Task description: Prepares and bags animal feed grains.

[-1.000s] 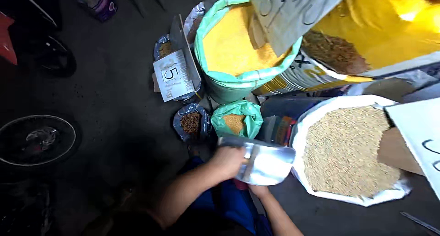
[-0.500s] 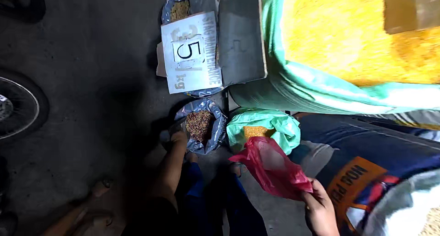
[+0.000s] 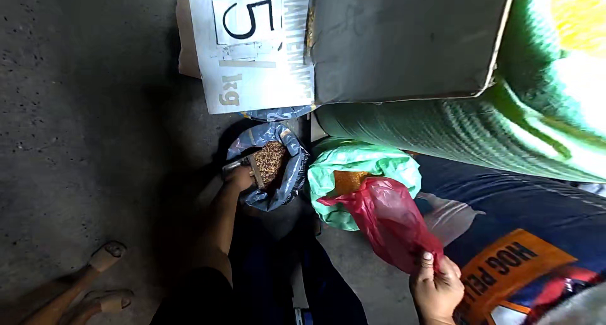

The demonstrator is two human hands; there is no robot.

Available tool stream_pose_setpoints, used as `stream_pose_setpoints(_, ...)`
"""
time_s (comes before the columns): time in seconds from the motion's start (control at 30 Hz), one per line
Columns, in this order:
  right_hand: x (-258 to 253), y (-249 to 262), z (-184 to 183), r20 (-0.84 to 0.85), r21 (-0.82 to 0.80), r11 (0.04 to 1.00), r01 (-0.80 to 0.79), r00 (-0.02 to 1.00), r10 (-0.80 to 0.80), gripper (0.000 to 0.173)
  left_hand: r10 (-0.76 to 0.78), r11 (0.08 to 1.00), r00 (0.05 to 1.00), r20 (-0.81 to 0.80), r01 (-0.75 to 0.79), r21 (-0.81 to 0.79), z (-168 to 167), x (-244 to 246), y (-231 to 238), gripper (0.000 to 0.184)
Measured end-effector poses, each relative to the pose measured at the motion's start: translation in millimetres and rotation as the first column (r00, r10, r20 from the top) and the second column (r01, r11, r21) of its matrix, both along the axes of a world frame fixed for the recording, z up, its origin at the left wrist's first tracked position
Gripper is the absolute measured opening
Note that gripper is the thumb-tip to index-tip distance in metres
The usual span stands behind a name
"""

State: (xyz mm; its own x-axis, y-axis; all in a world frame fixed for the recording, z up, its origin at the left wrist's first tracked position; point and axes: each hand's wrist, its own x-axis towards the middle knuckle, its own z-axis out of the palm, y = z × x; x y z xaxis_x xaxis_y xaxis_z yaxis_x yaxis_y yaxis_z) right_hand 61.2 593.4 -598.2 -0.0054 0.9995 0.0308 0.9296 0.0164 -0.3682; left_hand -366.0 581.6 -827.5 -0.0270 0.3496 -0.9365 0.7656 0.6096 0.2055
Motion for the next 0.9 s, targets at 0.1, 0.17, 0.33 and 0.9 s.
stream_pose_setpoints(0.1, 0, -1, -8, 0.027, 0.045, 0.991, -0.124, 0.992, 0.123, 0.052, 0.052, 0.996, 0.995, 0.083, -0.058, 0.070, 9, -19, -14, 0.037)
stream_pose_setpoints(0.17, -1, 1, -9, 0.042, 0.053, 0.982, -0.181, 0.983, 0.179, 0.054, 0.082, 0.991, 0.991, 0.101, -0.092, 0.095, 23, -30, -22, 0.037)
stream_pose_setpoints(0.33, -4, 3, -10, 0.041, 0.020, 0.971, -0.240, 0.970, 0.239, 0.055, 0.116, 0.984, 0.993, 0.026, -0.119, 0.130, 42, -45, -53, 0.039)
stream_pose_setpoints(0.9, -30, 8, -3, -0.386, -0.008, 0.930, -0.369, 0.859, 0.337, 0.049, -0.034, 0.863, 0.975, 0.219, -0.082, 0.498, 216, 104, -38, 0.028)
